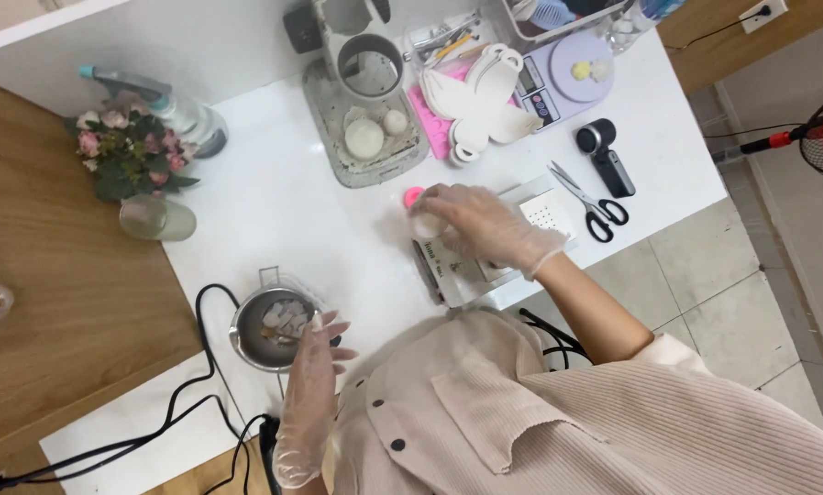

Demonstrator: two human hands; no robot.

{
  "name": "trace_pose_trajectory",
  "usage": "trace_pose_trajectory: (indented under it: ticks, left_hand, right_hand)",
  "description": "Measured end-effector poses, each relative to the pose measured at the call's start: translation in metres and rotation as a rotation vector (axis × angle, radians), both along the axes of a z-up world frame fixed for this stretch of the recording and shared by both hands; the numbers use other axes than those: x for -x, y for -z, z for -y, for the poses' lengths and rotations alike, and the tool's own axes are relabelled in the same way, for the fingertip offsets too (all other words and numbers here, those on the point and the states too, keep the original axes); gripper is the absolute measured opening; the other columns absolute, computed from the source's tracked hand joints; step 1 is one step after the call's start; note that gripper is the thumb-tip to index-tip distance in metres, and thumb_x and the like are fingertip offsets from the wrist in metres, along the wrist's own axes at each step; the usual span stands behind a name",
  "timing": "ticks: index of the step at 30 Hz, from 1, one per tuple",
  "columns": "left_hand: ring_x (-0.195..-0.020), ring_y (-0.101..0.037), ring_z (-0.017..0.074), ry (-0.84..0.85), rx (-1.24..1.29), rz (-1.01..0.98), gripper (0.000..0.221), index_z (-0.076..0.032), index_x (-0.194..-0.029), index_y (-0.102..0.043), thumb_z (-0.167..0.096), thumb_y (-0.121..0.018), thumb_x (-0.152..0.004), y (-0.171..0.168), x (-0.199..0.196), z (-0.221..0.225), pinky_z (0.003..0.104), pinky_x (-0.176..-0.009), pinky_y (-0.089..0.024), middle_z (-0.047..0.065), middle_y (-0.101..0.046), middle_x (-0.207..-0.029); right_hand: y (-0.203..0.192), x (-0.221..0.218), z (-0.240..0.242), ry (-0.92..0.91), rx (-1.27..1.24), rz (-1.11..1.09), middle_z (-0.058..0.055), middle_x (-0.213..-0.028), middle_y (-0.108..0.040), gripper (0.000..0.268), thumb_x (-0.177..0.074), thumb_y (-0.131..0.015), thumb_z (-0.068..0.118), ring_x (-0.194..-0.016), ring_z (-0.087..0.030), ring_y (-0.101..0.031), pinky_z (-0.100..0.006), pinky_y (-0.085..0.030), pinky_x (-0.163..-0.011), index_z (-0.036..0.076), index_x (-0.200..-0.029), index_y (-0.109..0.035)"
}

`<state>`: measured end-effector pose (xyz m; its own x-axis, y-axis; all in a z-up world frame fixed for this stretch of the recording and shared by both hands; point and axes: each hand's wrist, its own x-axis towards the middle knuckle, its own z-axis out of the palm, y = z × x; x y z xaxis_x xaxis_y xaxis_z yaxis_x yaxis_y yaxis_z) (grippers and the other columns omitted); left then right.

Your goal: Preparing and melting wax, selecting silicone molds, and organizing supplies for candle making.

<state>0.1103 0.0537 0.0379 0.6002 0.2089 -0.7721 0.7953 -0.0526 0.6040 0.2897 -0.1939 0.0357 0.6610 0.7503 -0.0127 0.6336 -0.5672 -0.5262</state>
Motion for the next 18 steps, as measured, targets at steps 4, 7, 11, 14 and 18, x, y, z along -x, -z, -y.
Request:
trace_pose_trajectory:
  ticks: [4,7,11,14,18]
  left_hand:
    - [-0.096,-0.064,0.0177,-0.010,-0.017,-0.038,0.069,-0.017,-0.143,-0.053,-0.060,-0.024,-0.098,0.017,0.001,0.006,0.036,-0.085,-0.054,0.004,-0.068,-0.131]
    - [-0.096,-0.066,0.0173,-0.062,-0.045,-0.026,0.070,-0.015,-0.140,-0.056,-0.061,-0.025,-0.098,0.019,0.003,0.015,0.035,-0.086,-0.053,0.005,-0.070,-0.129]
    - [-0.092,-0.066,0.0185,-0.172,-0.042,-0.010,0.072,-0.012,-0.138,-0.058,-0.063,-0.028,-0.098,0.028,0.010,0.027,0.034,-0.083,-0.051,0.008,-0.073,-0.125]
    - [-0.090,-0.066,0.0170,-0.210,-0.043,0.029,0.072,-0.012,-0.138,-0.058,-0.064,-0.029,-0.097,0.046,0.019,0.035,0.034,-0.081,-0.051,0.008,-0.072,-0.124]
    - [-0.090,-0.064,0.0150,-0.254,-0.049,0.016,0.073,-0.014,-0.139,-0.059,-0.065,-0.028,-0.096,0.060,0.027,0.052,0.032,-0.080,-0.050,0.005,-0.072,-0.124]
  right_hand:
    - [0.038,-0.056,0.044,0.021,0.178,0.016,-0.013,-0.125,-0.063,0.054,-0.079,-0.082,0.029,-0.114,-0.033,-0.061,-0.048,-0.045,-0.097,0.010,-0.126,-0.061]
    - [0.065,-0.086,0.055,0.030,0.370,0.099,-0.006,-0.120,-0.067,0.055,-0.074,-0.075,0.004,-0.111,-0.030,-0.065,-0.043,-0.050,-0.101,0.017,-0.126,-0.063]
    - [0.088,-0.106,0.050,-0.044,0.538,0.129,-0.012,-0.112,-0.067,0.051,-0.081,-0.077,0.028,-0.097,-0.032,-0.068,-0.045,-0.053,-0.086,0.009,-0.125,-0.060]
    - [0.141,-0.119,0.053,-0.137,0.633,0.165,-0.013,-0.106,-0.068,0.057,-0.085,-0.074,0.046,-0.092,-0.030,-0.070,-0.045,-0.054,-0.082,0.005,-0.122,-0.058]
    - [0.202,-0.132,0.057,-0.297,0.629,0.366,-0.011,-0.104,-0.071,0.043,-0.097,-0.063,0.041,-0.084,-0.023,-0.073,-0.041,-0.057,-0.073,0.010,-0.126,-0.060]
